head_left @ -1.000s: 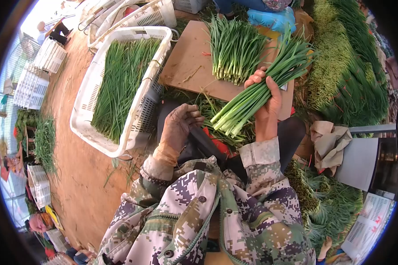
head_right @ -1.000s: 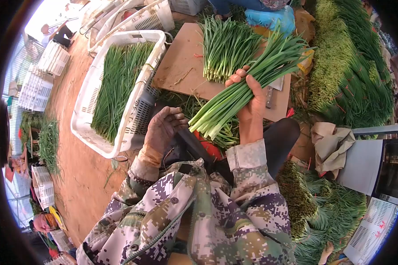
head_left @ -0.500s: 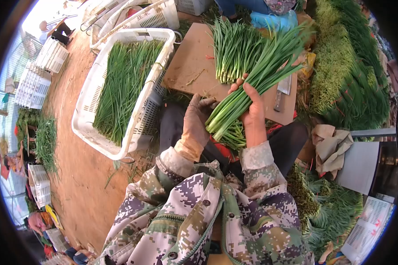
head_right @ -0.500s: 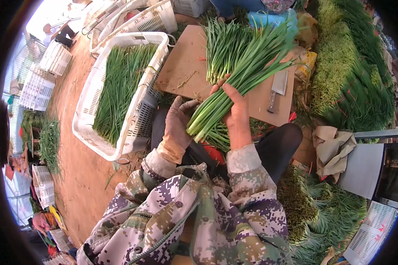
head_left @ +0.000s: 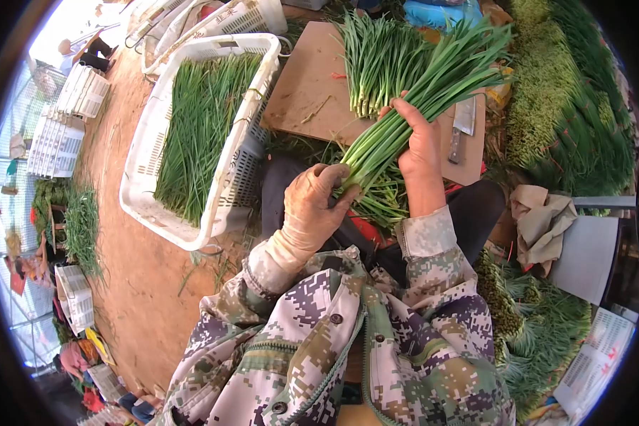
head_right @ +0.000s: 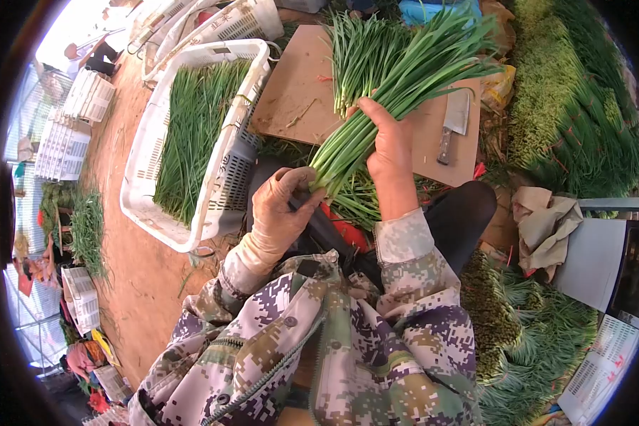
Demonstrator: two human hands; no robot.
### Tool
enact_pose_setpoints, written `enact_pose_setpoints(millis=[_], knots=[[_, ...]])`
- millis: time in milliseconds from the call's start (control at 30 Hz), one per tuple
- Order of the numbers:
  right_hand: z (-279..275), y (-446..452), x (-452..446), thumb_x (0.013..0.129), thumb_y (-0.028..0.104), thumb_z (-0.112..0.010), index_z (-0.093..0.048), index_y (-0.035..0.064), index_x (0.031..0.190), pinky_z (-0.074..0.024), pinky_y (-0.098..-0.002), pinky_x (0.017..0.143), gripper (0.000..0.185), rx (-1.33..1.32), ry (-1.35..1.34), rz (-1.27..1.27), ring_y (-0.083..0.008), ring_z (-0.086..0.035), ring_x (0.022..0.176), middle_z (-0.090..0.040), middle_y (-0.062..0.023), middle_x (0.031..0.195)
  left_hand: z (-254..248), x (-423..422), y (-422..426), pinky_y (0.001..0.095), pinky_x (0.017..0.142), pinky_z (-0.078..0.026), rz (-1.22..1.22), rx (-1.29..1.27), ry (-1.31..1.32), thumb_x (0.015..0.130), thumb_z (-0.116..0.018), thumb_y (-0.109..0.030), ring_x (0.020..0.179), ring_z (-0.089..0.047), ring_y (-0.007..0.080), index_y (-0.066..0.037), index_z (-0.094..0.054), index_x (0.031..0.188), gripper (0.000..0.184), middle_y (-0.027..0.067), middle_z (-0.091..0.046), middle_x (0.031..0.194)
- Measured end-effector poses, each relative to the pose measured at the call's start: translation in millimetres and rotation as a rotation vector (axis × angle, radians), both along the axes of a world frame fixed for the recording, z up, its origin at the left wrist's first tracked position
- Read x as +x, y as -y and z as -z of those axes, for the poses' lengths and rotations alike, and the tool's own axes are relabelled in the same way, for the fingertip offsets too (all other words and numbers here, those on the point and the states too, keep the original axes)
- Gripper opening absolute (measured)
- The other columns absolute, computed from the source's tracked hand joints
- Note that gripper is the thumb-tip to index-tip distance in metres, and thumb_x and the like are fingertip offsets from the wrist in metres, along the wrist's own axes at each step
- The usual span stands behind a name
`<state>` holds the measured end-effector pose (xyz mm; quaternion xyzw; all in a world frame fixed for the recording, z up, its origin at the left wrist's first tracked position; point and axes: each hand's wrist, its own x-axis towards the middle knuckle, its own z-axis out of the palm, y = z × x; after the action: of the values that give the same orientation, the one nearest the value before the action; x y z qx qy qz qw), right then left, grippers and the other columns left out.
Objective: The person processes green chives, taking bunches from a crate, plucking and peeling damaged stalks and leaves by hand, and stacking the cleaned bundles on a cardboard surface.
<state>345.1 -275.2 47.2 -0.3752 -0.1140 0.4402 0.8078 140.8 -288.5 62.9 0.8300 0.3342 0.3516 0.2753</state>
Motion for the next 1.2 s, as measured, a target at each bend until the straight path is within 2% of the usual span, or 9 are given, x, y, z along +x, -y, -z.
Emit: enact_pose_setpoints(millis=[133, 233, 367, 533, 700, 800, 900, 1000, 1200], knots=[[-4.4, -2.5, -1.3, 0.082, 0.0, -0.071, -0.059, -0.0017, 0.104, -0.0569, -0.0384, 0.064, 0.025, -0.015, 0.026, 0.034, -0.0255, -0.067, 0.074, -0.065, -0.0115, 0.088, 11.7, 3.6, 4.9, 0.0259, 0.066, -0.052, -0.022, -0.109, 0.013, 0.078, -0.078, 0.0, 0.069, -0.064, 0.0146, -0.003, -0.069, 0.103, 0.027, 0.0062, -0.067, 0.082], [-7.2, -2.7, -4.3, 0.082, -0.002, -0.071, -0.059, -0.0029, 0.102, -0.0566, -0.0385, 0.063, 0.024, -0.042, 0.019, 0.077, -0.0255, -0.067, 0.073, -0.064, -0.0117, 0.088, 27.8, 5.4, 0.5, 0.0226, 0.068, -0.05, -0.016, -0.612, 0.388, 0.088, -0.068, 0.002, 0.073, -0.058, 0.0054, 0.004, -0.067, 0.095, 0.007, 0.0029, -0.065, 0.08], [-7.6, -6.0, -4.9, 0.081, -0.003, -0.072, -0.059, -0.0038, 0.1, -0.0576, -0.0392, 0.065, 0.023, -0.063, -0.006, 0.105, -0.026, -0.067, 0.074, -0.064, -0.0116, 0.088, 34.2, 2.8, 0.5, 0.0222, 0.068, -0.05, -0.024, -0.468, 0.328, 0.09, -0.067, 0.0, 0.074, -0.058, 0.0064, 0.004, -0.066, 0.098, 0.009, 0.001, -0.065, 0.082], [-5.1, -8.6, 0.7, 0.08, -0.003, -0.073, -0.06, -0.004, 0.1, -0.0586, -0.0394, 0.066, 0.024, -0.08, -0.087, 0.151, -0.0258, -0.066, 0.075, -0.064, -0.0116, 0.09, 14.9, 1.3, 2.7, 0.019, 0.061, -0.042, -0.154, -0.727, 0.682, 0.094, -0.065, -0.002, 0.069, -0.053, 0.0045, 0.002, -0.065, 0.105, 0.012, -0.0009, -0.064, 0.086], [-2.3, -13.1, 2.4, 0.08, -0.004, -0.07, -0.061, -0.0034, 0.102, -0.0562, -0.0384, 0.058, 0.024, -0.17, -0.056, 0.091, -0.0243, -0.066, 0.067, -0.066, -0.0111, 0.087, 9.1, -27.0, -33.9, 0.0232, 0.086, -0.048, -0.202, -0.252, 0.3, 0.092, -0.071, -0.014, 0.098, -0.058, 0.0098, 0.0, -0.062, 0.119, 0.032, 0.004, -0.063, 0.11], [-14.0, -15.0, -10.6, 0.081, -0.001, -0.07, -0.063, -0.0033, 0.097, -0.0551, -0.0369, 0.057, 0.017, -0.22, -0.001, -0.002, -0.0232, -0.066, 0.066, -0.066, -0.0102, 0.083, -19.1, -19.3, -58.3, 0.0286, 0.095, -0.046, -0.028, -0.572, 0.21, 0.088, -0.074, -0.033, 0.111, -0.057, 0.0178, 0.002, -0.055, 0.13, 0.058, 0.0116, -0.061, 0.121], [-27.9, -21.3, -29.9, 0.08, 0.004, -0.072, -0.066, -0.0029, 0.1, -0.0558, -0.0355, 0.061, 0.022, -0.187, 0.143, -0.183, -0.0219, -0.067, 0.069, -0.069, -0.0105, 0.085, -16.9, 4.1, -79.9, 0.0338, 0.101, -0.045, 0.18, -0.813, 0.088, 0.086, -0.077, -0.033, 0.118, -0.057, 0.0236, 0.005, -0.046, 0.138, 0.071, 0.0171, -0.058, 0.13], [-12.8, -40.0, -39.7, 0.079, 0.006, -0.073, -0.068, -0.0003, 0.091, -0.0537, -0.0323, 0.056, 0.014, -0.268, 0.384, -0.111, -0.0185, -0.065, 0.064, -0.068, -0.0084, 0.077, -18.3, 24.4, -58.6, 0.0339, 0.087, -0.054, 0.36, -1.341, 0.39, 0.084, -0.075, -0.019, 0.101, -0.064, 0.0205, 0.002, -0.052, 0.131, 0.056, 0.0125, -0.063, 0.117], [20.4, -19.0, -58.2, 0.083, 0.014, -0.075, -0.066, -0.0008, 0.094, -0.053, -0.0348, 0.06, 0.02, -0.389, 0.273, -0.509, -0.0195, -0.065, 0.067, -0.066, -0.009, 0.078, 31.3, 7.5, -18.0, 0.0349, 0.055, -0.055, 0.284, -1.613, 0.455, 0.08, -0.066, -0.004, 0.06, -0.062, 0.0229, -0.003, -0.057, 0.104, 0.026, 0.0091, -0.063, 0.079]])
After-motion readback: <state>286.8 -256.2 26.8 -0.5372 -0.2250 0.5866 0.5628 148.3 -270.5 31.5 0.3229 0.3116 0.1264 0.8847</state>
